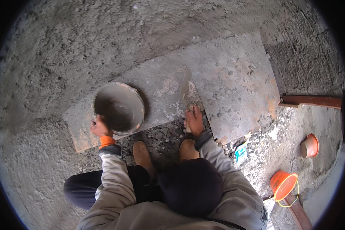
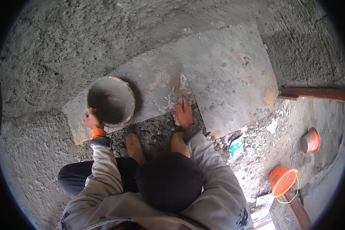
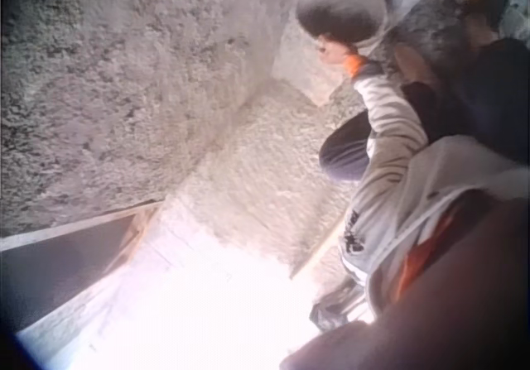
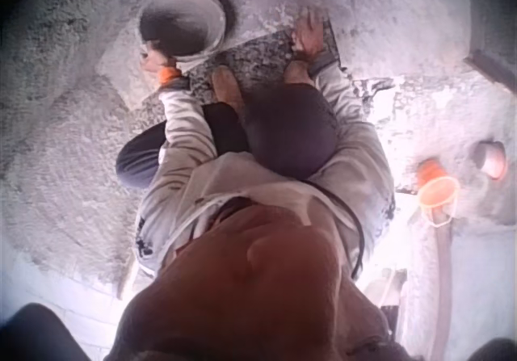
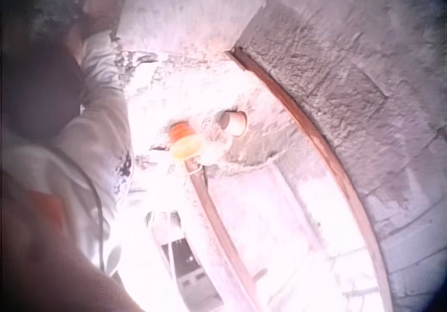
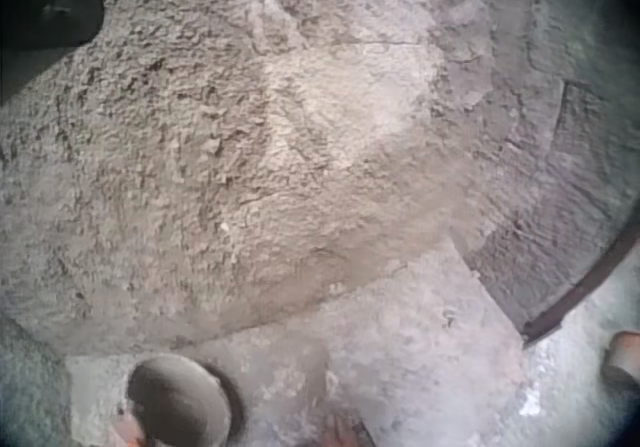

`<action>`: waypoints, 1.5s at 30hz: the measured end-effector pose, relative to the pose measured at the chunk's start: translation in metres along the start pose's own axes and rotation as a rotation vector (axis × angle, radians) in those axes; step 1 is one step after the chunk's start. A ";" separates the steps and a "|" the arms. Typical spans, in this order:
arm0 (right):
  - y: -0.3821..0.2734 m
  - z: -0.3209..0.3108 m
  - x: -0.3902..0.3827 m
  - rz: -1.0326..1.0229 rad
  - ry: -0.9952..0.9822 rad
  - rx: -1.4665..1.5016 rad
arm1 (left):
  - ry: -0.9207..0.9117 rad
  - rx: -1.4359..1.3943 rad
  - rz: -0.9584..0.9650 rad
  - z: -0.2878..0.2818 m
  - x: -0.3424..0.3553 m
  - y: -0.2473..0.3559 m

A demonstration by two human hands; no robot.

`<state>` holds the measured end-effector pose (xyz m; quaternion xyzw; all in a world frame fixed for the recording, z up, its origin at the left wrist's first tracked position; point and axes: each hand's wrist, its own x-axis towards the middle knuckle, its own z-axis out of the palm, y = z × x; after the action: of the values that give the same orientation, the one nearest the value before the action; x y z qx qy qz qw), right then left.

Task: The person applies wet concrete mix to a wall and a ledge using a trowel, taking the mix from a bucket and smoothing it over the surfaces.

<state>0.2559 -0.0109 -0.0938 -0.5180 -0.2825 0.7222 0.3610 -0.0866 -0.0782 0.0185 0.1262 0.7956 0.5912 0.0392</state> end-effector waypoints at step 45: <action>-0.069 -0.070 0.080 0.121 -0.072 0.052 | -0.240 0.037 0.039 0.030 0.010 0.010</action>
<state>0.3220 0.0962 -0.1045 -0.4985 -0.2448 0.7678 0.3196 -0.0881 -0.0453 0.0197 0.2123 0.7935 0.5576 0.1201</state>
